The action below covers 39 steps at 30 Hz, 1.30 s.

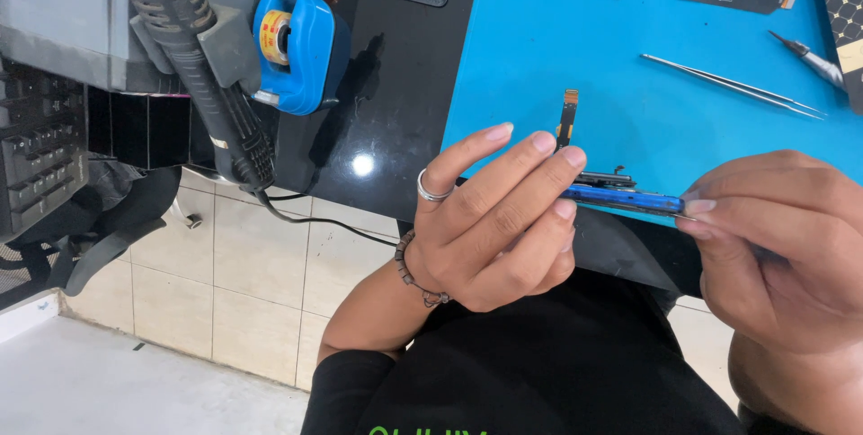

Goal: A person is performing a delicate repair on a mobile phone, involving the manipulation of internal ribbon cables and the use of a prying tool.

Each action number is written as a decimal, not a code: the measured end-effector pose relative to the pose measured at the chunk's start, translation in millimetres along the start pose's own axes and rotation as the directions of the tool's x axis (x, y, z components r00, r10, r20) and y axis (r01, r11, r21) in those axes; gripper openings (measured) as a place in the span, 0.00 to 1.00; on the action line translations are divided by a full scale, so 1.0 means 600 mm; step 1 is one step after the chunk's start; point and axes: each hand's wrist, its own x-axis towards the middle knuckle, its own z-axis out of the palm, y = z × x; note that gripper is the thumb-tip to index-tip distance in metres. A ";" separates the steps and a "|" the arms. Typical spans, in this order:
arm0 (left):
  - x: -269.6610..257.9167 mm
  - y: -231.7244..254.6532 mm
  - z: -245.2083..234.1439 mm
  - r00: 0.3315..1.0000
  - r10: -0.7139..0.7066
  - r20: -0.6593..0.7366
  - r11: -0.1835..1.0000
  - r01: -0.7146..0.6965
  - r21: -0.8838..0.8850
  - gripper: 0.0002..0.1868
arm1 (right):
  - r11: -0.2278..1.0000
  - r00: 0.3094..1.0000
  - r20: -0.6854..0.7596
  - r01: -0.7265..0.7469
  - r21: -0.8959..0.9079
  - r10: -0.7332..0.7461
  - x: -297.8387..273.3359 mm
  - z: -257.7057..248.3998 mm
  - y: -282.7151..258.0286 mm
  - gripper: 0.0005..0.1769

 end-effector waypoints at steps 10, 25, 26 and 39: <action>0.033 0.010 -0.006 0.989 -0.144 0.024 0.984 0.146 -0.107 0.11 | 0.996 0.995 0.047 -0.092 -0.012 0.092 -0.005 -0.003 0.000 0.02; 0.033 0.017 -0.006 0.981 -0.194 0.025 0.968 0.195 -0.158 0.16 | 0.995 0.995 0.031 -0.091 0.032 0.090 -0.030 -0.009 -0.014 0.05; 0.033 0.017 -0.005 0.981 -0.192 0.015 0.969 0.192 -0.156 0.15 | 0.997 0.996 -0.034 -0.076 0.031 0.077 -0.031 -0.006 -0.017 0.03; 0.030 0.016 -0.008 0.982 -0.188 0.028 0.968 0.191 -0.163 0.14 | 0.951 0.985 0.140 0.138 -0.276 -0.102 0.027 -0.020 -0.071 0.07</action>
